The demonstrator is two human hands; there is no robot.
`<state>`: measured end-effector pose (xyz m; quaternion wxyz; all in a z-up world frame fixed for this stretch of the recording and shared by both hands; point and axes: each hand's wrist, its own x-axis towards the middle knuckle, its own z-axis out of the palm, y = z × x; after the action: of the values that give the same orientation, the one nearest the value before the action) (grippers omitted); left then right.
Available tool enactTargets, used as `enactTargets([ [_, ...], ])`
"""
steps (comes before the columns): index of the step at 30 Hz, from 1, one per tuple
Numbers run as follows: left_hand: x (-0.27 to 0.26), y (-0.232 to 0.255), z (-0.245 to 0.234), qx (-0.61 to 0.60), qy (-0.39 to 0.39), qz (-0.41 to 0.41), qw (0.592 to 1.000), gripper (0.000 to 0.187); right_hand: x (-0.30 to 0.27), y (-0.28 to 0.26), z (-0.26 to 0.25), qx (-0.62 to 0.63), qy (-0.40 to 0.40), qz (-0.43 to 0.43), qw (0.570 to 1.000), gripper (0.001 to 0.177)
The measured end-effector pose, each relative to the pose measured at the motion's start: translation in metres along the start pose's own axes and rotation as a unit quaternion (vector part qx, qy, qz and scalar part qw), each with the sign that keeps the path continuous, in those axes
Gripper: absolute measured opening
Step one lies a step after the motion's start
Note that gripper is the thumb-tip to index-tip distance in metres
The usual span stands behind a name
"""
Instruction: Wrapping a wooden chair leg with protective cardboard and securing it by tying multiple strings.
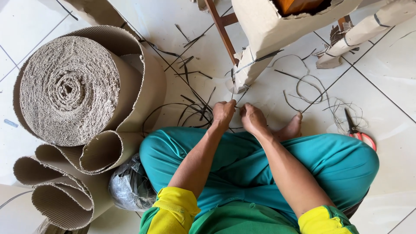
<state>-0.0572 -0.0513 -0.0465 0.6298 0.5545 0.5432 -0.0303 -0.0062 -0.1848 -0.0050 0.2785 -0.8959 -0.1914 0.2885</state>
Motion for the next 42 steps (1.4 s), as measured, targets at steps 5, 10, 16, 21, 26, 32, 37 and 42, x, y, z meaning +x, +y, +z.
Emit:
enactTargets([
  [5, -0.052, 0.029, -0.014, -0.145, -0.059, 0.016, 0.987, 0.021, 0.012, -0.002, 0.005, 0.038, 0.075, 0.024, 0.996, 0.023],
  [10, -0.074, 0.033, -0.015, -0.262, -0.047, 0.096, 0.959, 0.016, -0.016, -0.051, -0.021, 0.176, 0.228, -0.052, 0.956, 0.016],
  [16, -0.082, 0.031, -0.014, -0.119, -0.031, 0.226, 0.966, 0.014, -0.013, -0.039, -0.015, 0.231, 0.150, -0.097, 0.956, 0.028],
  [21, -0.074, 0.018, -0.008, -0.179, -0.051, 0.201, 0.962, 0.022, -0.011, -0.036, -0.014, 0.152, 0.260, -0.129, 0.945, 0.018],
  [26, -0.067, 0.021, -0.015, -0.259, -0.115, 0.029, 0.958, 0.022, -0.008, -0.021, 0.016, 0.271, 0.215, 0.021, 0.938, 0.022],
  [32, -0.063, 0.023, -0.016, -0.262, -0.110, 0.010, 0.959, 0.018, 0.016, -0.005, 0.032, 0.384, 0.062, 0.122, 0.913, 0.023],
  [37, -0.050, 0.009, -0.005, -0.162, -0.086, 0.155, 0.971, 0.017, 0.013, -0.013, 0.019, 0.359, 0.083, 0.114, 0.923, 0.023],
  [42, -0.061, 0.018, -0.014, -0.017, -0.040, 0.248, 0.968, 0.022, -0.022, -0.061, -0.023, 0.209, 0.224, -0.090, 0.948, 0.026],
])
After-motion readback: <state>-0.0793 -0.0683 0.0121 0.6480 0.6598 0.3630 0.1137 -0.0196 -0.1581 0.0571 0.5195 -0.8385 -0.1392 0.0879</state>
